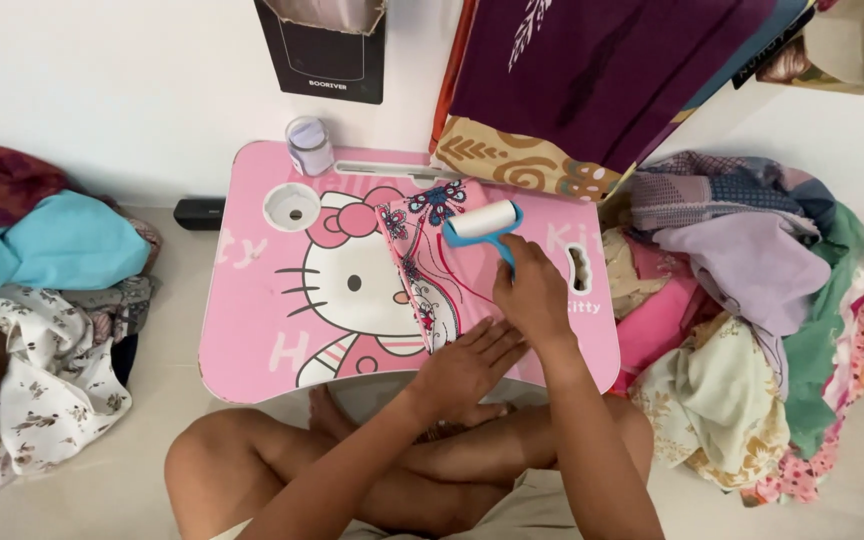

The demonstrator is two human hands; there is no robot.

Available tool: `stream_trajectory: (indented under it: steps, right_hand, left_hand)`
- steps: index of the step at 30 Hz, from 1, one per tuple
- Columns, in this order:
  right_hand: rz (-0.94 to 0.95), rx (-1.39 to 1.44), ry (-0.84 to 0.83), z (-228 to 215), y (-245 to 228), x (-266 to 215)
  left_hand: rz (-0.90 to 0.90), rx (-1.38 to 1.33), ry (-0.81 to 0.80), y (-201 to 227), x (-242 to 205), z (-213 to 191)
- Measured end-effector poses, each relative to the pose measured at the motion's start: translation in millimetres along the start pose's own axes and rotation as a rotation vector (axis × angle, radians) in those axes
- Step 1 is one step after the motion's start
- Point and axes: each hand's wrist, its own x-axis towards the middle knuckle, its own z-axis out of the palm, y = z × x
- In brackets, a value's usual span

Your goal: A person is using a lint roller to remove lint or hair from a small pink patterned cloth on a small table.

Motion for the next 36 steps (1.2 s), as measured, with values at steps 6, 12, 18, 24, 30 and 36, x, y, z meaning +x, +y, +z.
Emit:
stream_trajectory:
  steps: [6, 12, 18, 24, 30, 36]
  right_hand:
    - [-0.076, -0.006, -0.011, 28.4, 4.0, 60.3]
    - [-0.172, 0.139, 0.059, 23.5, -14.0, 78.0]
    - [-0.249, 0.167, 0.125, -35.5, -40.4, -0.9]
    - [-0.038, -0.012, -0.155, -69.6, -69.5, -96.8]
    - [-0.038, -0.071, -0.323, -47.4, -89.4, -51.2]
    - [-0.097, -0.079, -0.333, -7.9, -103.2, 8.2]
  left_hand:
    - [-0.02, -0.039, 0.007, 2.0, 0.6, -4.8]
    - [-0.027, -0.013, -0.066, 2.4, 1.6, -13.5]
    - [-0.041, 0.002, -0.057, -0.6, -1.9, 0.2]
    - [0.002, 0.016, 0.402, -9.3, -1.5, 41.5]
    - [-0.165, -0.003, 0.105, -6.9, -8.8, 51.9]
    - [-0.024, -0.011, 0.139, -4.8, -3.4, 3.1]
